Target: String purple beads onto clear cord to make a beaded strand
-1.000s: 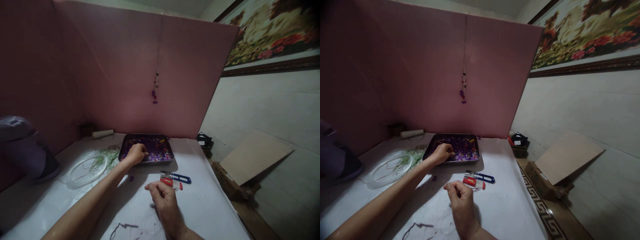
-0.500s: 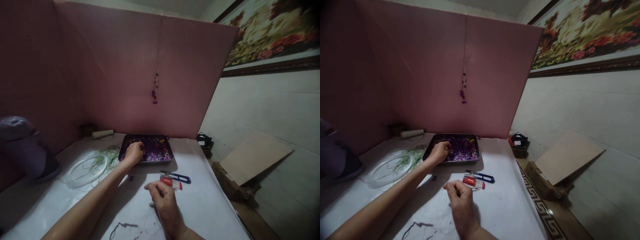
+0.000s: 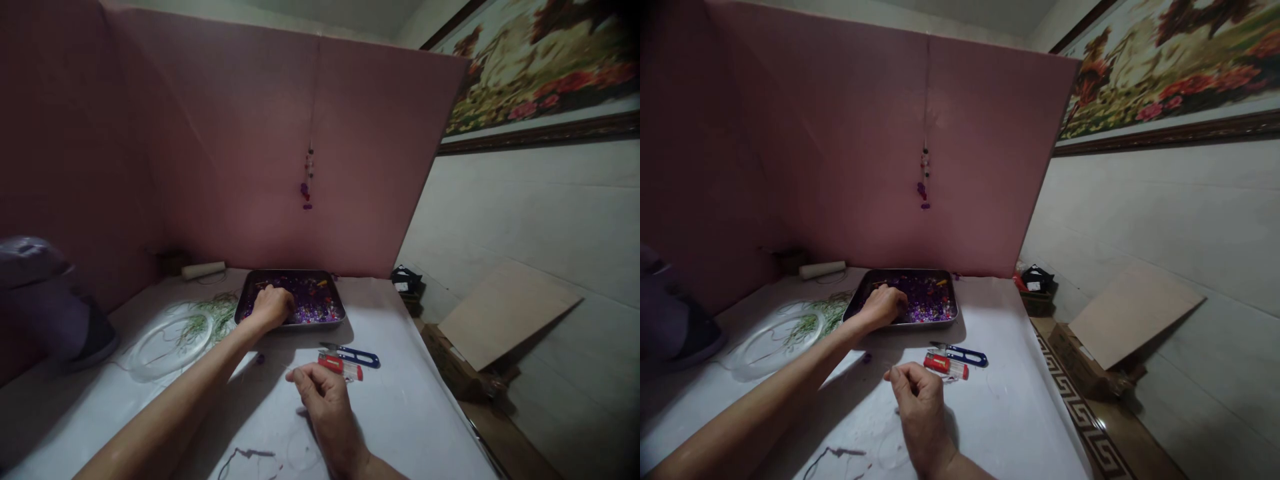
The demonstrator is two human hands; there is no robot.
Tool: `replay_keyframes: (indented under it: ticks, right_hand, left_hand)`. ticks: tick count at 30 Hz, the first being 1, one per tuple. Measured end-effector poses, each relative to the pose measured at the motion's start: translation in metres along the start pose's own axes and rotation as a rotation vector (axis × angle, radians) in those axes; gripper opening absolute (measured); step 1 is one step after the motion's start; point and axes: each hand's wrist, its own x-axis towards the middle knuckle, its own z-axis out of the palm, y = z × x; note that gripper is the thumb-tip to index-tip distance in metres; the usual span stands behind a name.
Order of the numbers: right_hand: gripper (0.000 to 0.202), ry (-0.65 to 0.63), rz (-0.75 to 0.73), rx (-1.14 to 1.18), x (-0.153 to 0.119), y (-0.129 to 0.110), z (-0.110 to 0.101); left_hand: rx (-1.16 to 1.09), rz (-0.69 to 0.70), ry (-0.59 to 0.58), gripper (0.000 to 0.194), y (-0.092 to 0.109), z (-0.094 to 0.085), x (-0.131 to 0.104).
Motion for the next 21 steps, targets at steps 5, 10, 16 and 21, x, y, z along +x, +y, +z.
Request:
replay_keyframes:
  ticks: [5,10,16,21]
  right_hand:
    - [0.035,-0.008,0.022,0.034,0.000,-0.002,0.000]
    - [0.033,-0.007,0.006,0.021,0.001,0.002,0.000]
    - [0.035,-0.016,0.008,0.022,0.002,0.006,0.001]
    - [0.034,-0.017,0.020,0.034,0.001,0.004,0.000]
  left_hand:
    - [-0.004,-0.007,0.040,0.019,-0.005,-0.005,0.003]
    - [-0.118,0.101,-0.113,0.023,0.005,-0.005,0.002]
    - [-0.094,0.088,-0.197,0.026,0.022,0.001,0.006]
    - [-0.106,0.078,-0.265,0.005,0.029,0.004,0.011]
